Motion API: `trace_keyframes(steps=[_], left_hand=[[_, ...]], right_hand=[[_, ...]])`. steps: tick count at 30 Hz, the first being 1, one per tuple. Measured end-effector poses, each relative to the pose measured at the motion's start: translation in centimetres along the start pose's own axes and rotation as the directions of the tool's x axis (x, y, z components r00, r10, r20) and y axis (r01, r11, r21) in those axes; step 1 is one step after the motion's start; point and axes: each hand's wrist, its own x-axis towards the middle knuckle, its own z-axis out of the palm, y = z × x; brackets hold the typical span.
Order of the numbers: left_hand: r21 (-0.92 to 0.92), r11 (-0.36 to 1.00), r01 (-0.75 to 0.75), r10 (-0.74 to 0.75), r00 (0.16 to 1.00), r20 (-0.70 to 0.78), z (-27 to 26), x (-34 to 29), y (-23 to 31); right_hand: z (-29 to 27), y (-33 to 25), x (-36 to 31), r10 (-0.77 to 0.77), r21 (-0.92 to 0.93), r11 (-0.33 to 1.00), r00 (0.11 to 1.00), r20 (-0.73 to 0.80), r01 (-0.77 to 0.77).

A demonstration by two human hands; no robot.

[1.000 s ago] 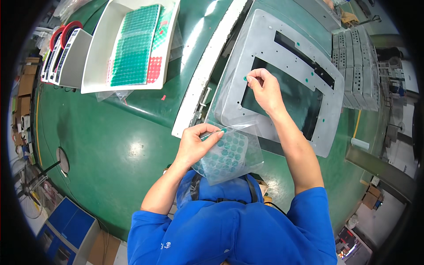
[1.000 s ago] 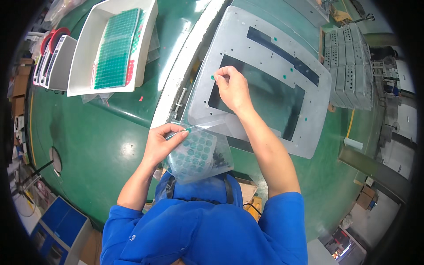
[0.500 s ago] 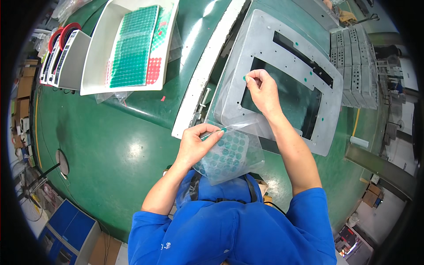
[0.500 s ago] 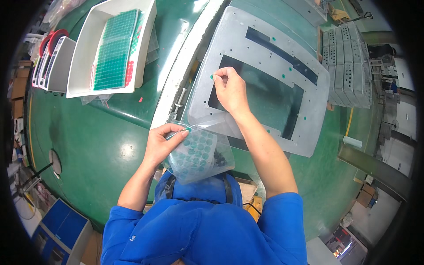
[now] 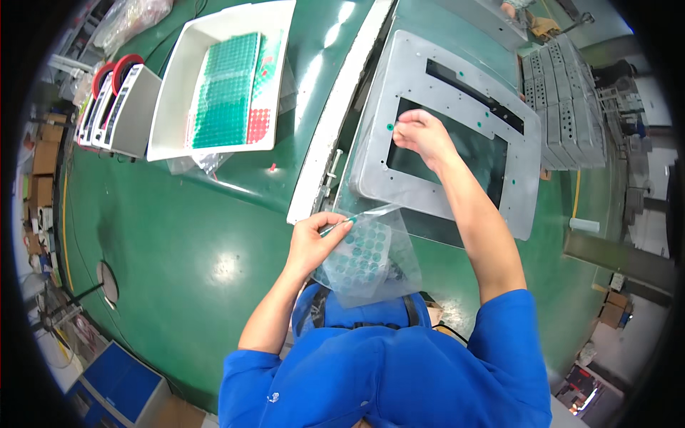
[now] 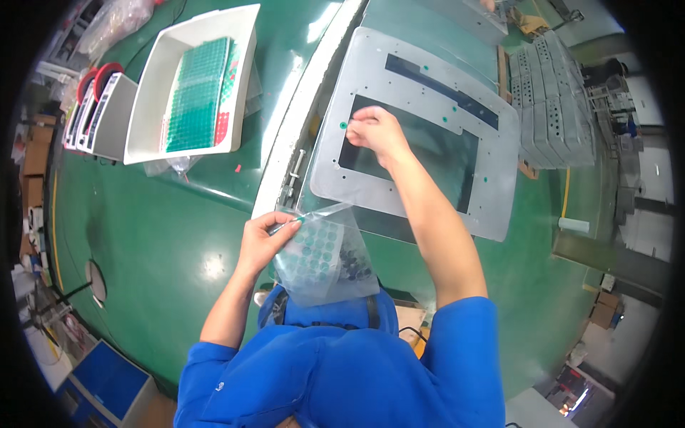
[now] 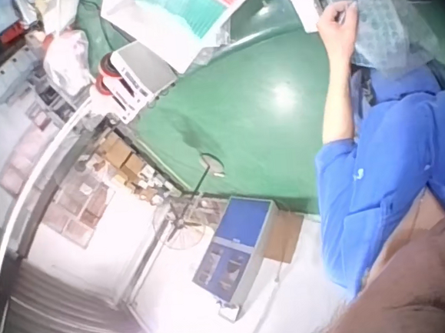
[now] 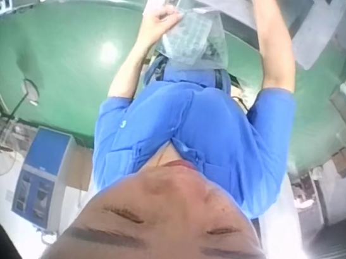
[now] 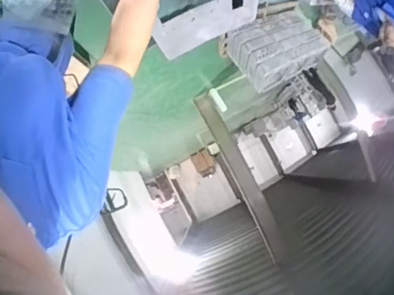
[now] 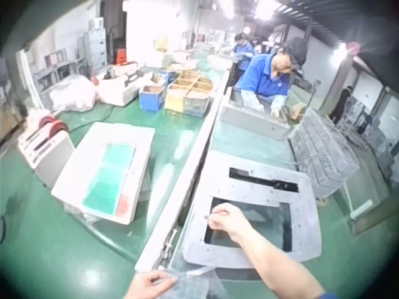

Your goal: Apply green circular stickers onto pre-drilled holes inside a metal chassis.

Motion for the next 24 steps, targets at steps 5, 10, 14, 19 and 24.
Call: trace_keyframes(steps=[5,10,14,19,24], left_hand=[[0.170,0.907,-0.386,0.379,0.922,0.077,-0.4,-0.5,-1.5],[0.288,0.595,-0.750,0.765,0.639,0.084,4.5,3.8,-1.4],[0.244,0.441,-0.864,0.894,0.447,-0.030,7.9,10.1,3.4],[0.243,0.569,-0.785,0.820,0.523,-0.231,8.5,19.1,17.7],[0.210,0.641,-0.739,0.765,0.638,-0.089,9.4,30.4,28.4]], right_hand=[[-9.4,3.7,-6.6,-0.145,-0.859,0.494,0.987,0.068,0.132],[-10.3,0.4,-9.2,0.088,-0.836,0.546,0.996,-0.009,-0.055],[-13.3,-9.3,-6.8,-0.062,-0.833,0.504,0.971,0.229,0.229],[-28.6,-18.9,-8.5,-0.738,-0.619,0.602,0.648,-0.189,0.504],[-37.1,-13.3,-5.5,-0.560,-0.178,0.816,0.676,-0.479,0.549]])
